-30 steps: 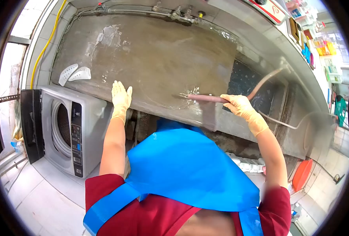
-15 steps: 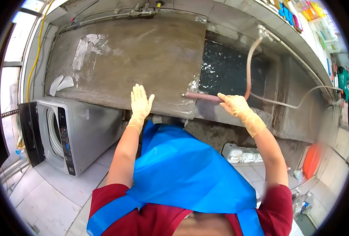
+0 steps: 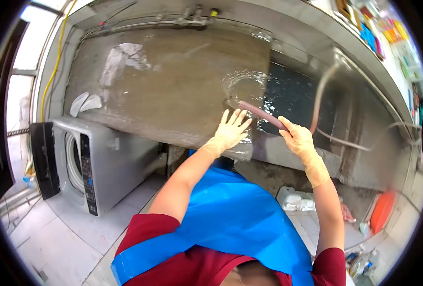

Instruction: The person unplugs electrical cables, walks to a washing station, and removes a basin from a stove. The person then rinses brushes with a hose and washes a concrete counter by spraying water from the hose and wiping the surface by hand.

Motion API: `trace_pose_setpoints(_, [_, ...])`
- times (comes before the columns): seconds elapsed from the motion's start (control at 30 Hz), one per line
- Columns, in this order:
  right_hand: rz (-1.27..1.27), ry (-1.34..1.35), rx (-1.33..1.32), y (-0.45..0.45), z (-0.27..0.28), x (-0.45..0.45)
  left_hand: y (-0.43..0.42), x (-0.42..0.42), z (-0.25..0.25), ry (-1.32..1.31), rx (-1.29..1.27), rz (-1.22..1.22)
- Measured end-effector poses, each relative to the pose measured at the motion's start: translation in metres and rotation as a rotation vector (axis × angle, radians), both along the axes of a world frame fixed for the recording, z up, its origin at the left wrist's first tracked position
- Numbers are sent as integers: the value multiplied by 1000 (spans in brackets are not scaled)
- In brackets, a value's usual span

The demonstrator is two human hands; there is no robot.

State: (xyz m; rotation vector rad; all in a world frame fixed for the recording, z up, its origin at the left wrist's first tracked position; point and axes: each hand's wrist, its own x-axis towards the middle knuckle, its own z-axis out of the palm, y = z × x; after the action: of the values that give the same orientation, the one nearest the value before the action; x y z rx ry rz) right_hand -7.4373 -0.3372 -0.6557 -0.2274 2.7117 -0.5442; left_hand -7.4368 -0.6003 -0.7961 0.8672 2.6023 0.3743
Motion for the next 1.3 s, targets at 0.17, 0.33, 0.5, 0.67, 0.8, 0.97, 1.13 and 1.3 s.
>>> trace_pose_setpoints(0.17, [145, 65, -137, -95, 3, -51, -76, -19, 16, -56, -122, 415])
trace_pose_setpoints(0.33, [173, 107, -277, -137, 6, -108, -207, -39, 0, 16, -162, 1000])
trace_pose_setpoints(0.5, [152, 133, -290, -159, 2, -144, -348, -78, -23, 111, -298, 1330])
trace_pose_setpoints(0.67, [75, 84, -185, -175, -9, -151, -448, -145, -32, 249, -320, 1433])
trace_pose_setpoints(0.8, [-11, -2, -175, -174, -19, -139, -506, -217, -53, 411, -203, 1330])
trace_pose_setpoints(0.97, [-43, -20, -143, -170, -21, -117, -431, -262, -19, 265, 137, 804])
trace_pose_setpoints(1.13, [-53, -53, -111, -155, -31, -98, -321, -243, -2, 59, 572, 406])
trace_pose_setpoints(1.3, [-79, -36, -106, -145, -37, -85, -441, -290, 19, 383, 197, 1006])
